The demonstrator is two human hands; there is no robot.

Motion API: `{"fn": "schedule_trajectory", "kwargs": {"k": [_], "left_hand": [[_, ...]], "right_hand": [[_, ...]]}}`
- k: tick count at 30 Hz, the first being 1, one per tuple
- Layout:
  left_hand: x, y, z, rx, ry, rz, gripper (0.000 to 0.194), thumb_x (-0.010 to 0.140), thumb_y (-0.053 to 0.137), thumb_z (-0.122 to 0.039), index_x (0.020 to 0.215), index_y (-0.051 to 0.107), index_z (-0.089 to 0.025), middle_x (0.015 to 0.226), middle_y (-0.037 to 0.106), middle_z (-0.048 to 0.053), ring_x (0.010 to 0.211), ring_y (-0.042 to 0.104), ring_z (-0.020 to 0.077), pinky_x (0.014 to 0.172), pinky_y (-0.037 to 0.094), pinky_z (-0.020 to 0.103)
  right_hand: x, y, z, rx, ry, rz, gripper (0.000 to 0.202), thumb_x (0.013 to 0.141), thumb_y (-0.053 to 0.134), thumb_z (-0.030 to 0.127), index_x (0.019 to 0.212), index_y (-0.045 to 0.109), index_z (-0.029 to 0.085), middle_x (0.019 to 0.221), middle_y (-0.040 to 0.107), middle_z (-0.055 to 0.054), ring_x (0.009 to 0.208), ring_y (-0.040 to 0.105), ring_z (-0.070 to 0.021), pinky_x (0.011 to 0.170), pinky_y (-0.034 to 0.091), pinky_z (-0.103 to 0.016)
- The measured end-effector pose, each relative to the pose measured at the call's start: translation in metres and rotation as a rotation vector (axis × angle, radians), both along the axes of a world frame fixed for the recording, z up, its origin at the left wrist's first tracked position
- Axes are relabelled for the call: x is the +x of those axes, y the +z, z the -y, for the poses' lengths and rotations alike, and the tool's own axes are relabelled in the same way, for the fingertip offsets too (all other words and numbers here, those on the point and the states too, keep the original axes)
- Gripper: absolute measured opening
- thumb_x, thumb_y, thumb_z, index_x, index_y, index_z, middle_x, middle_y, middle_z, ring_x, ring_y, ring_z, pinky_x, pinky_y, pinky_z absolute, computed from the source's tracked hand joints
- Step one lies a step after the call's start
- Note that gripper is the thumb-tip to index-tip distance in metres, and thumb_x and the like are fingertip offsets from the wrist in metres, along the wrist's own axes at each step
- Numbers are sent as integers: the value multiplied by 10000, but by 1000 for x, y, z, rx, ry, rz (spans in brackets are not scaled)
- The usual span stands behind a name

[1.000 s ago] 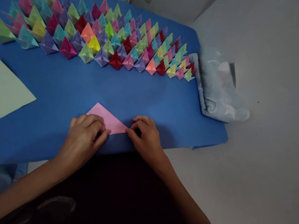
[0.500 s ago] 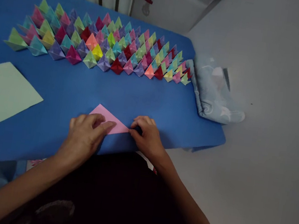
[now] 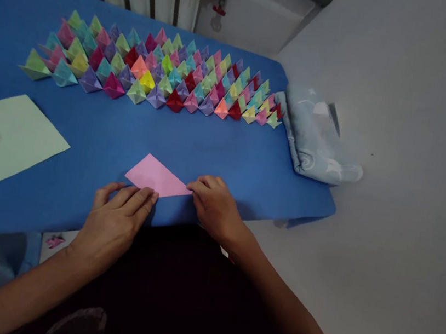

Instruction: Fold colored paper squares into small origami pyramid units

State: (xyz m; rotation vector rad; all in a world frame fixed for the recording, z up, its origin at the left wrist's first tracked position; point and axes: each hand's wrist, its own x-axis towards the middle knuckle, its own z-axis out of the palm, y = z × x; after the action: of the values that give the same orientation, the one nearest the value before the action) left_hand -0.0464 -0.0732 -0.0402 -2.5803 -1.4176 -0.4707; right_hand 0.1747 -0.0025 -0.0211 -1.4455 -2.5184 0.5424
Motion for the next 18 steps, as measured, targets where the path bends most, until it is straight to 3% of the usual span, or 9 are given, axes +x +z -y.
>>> {"fn": "schedule_trajectory", "kwargs": {"k": [6, 12, 18], "left_hand": [[3, -4, -4, 26, 25, 29, 294, 944, 477, -87, 1161, 676, -86, 1143, 722, 178, 1006, 654, 321, 900, 408, 478], [5, -4, -11, 48, 35, 133, 192, 964, 571, -255, 1056, 686, -131, 1073, 736, 146, 981, 664, 299, 890, 422, 466], [13, -1, -16, 105, -28, 201, 124, 950, 588, -178, 1033, 667, -130, 998, 737, 120, 915, 656, 251, 820, 435, 398]], "right_hand": [[-11, 6, 5, -75, -68, -26, 275, 902, 538, 123, 1137, 664, 191, 1008, 707, -90, 890, 626, -220, 780, 471, -352], [-9, 10, 7, -396, -206, -303, 277, 846, 571, 126, 1096, 634, 230, 670, 620, 53, 585, 557, -119, 564, 397, -248], [-13, 15, 10, -647, -339, -543, 242, 769, 647, 98, 971, 612, 226, 615, 532, 96, 540, 480, -77, 521, 361, -206]]}}
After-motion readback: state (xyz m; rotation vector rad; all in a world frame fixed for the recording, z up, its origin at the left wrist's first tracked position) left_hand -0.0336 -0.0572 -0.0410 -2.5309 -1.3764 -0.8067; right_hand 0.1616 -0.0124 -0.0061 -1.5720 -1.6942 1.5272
